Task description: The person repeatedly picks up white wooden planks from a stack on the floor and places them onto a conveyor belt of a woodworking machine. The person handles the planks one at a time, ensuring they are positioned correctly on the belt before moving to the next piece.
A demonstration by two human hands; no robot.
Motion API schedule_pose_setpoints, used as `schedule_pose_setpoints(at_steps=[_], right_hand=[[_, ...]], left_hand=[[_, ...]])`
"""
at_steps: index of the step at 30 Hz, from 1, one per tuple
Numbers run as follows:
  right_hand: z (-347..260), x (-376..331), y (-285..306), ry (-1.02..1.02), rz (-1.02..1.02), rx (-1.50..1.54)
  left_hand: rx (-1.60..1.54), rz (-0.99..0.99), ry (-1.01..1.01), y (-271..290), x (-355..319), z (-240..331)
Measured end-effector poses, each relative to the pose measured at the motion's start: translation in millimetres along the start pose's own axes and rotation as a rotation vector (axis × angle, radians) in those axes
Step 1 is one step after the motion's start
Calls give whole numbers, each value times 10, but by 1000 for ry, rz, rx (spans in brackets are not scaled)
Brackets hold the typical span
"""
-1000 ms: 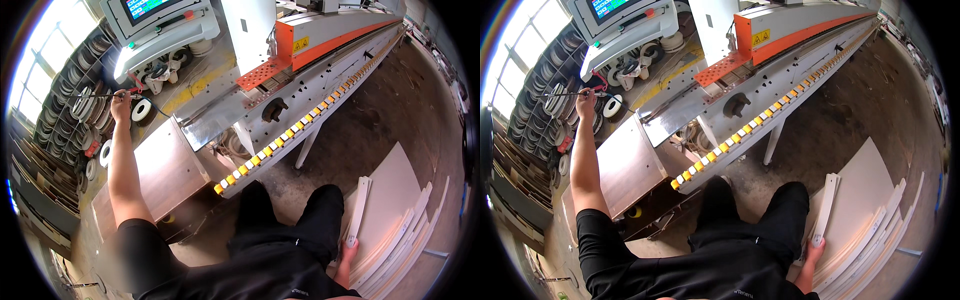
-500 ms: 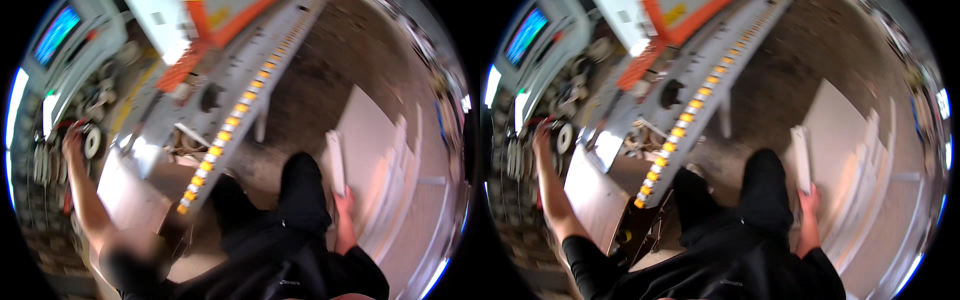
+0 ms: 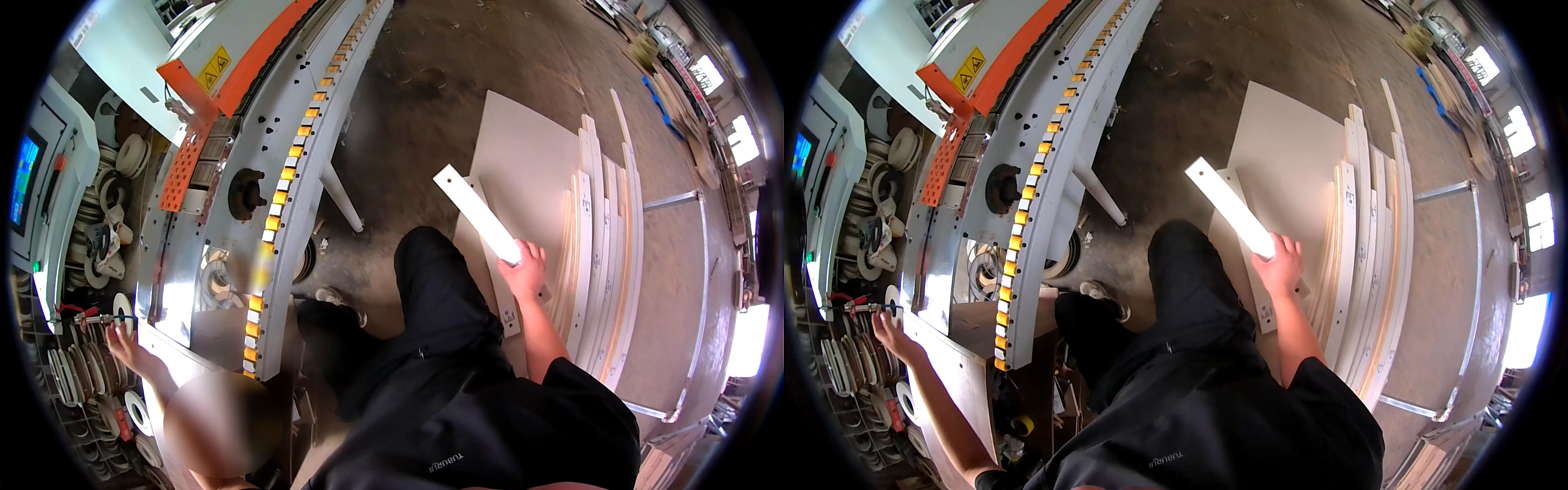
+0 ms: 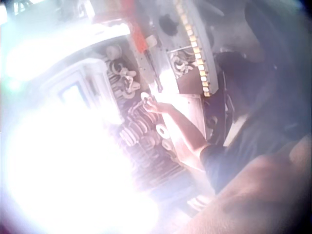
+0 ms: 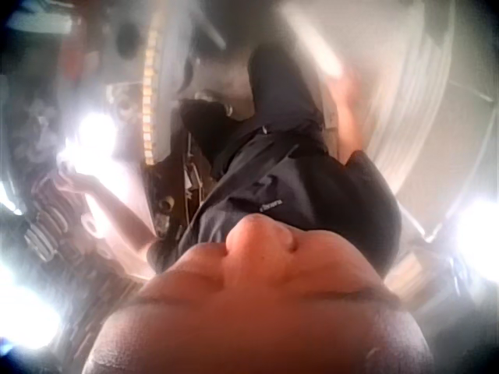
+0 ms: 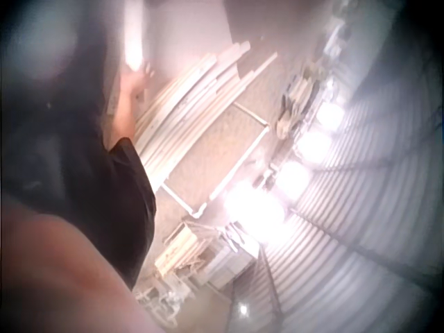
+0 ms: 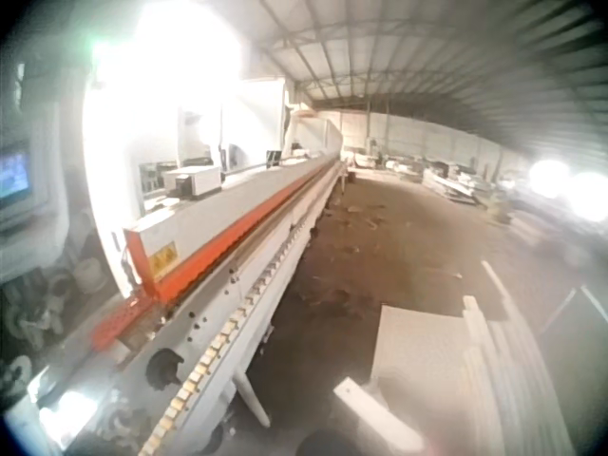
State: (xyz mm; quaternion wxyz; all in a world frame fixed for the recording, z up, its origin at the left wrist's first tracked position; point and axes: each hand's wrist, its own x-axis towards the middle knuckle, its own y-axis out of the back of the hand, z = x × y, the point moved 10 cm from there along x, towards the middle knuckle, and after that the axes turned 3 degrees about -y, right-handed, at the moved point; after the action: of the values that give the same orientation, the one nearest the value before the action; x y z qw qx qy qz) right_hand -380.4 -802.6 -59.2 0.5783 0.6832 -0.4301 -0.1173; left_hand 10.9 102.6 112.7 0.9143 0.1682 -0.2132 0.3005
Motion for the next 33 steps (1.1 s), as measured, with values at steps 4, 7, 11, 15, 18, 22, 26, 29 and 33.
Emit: schedule_pose_setpoints(at_steps=[4,7,11,15,18,22,26,29,33], right_hand=[[-388,265,482,107,167,285],[-677,445,711,10,52,694],[-1186,478,770,49,-200,1245],[-1794,70,659,175,-606,1473],[-2180,-273,713,326,-755,1563],[-2123,-650,363,260,-794,1531],[-2178,-715,309,409,-763,1161],[-2127,-767,16,301,-826,1110],[-1930,-861,-245,368,-720,953]], left_hand=[[-103,-358,-107,-744,-1017,771],[8,-749,-346,-1421,-2040,1606],[24,-1142,-576,-2073,-3298,2620],[-90,-1264,-655,-2430,-4119,2994],[-114,-1224,-648,-2519,-4423,3060],[-36,-1166,-595,-2348,-4317,2881],[160,-1009,-784,-2010,-3901,2924],[291,-889,-696,-1757,-3349,2615],[493,-675,-538,-1477,-2486,2004]])
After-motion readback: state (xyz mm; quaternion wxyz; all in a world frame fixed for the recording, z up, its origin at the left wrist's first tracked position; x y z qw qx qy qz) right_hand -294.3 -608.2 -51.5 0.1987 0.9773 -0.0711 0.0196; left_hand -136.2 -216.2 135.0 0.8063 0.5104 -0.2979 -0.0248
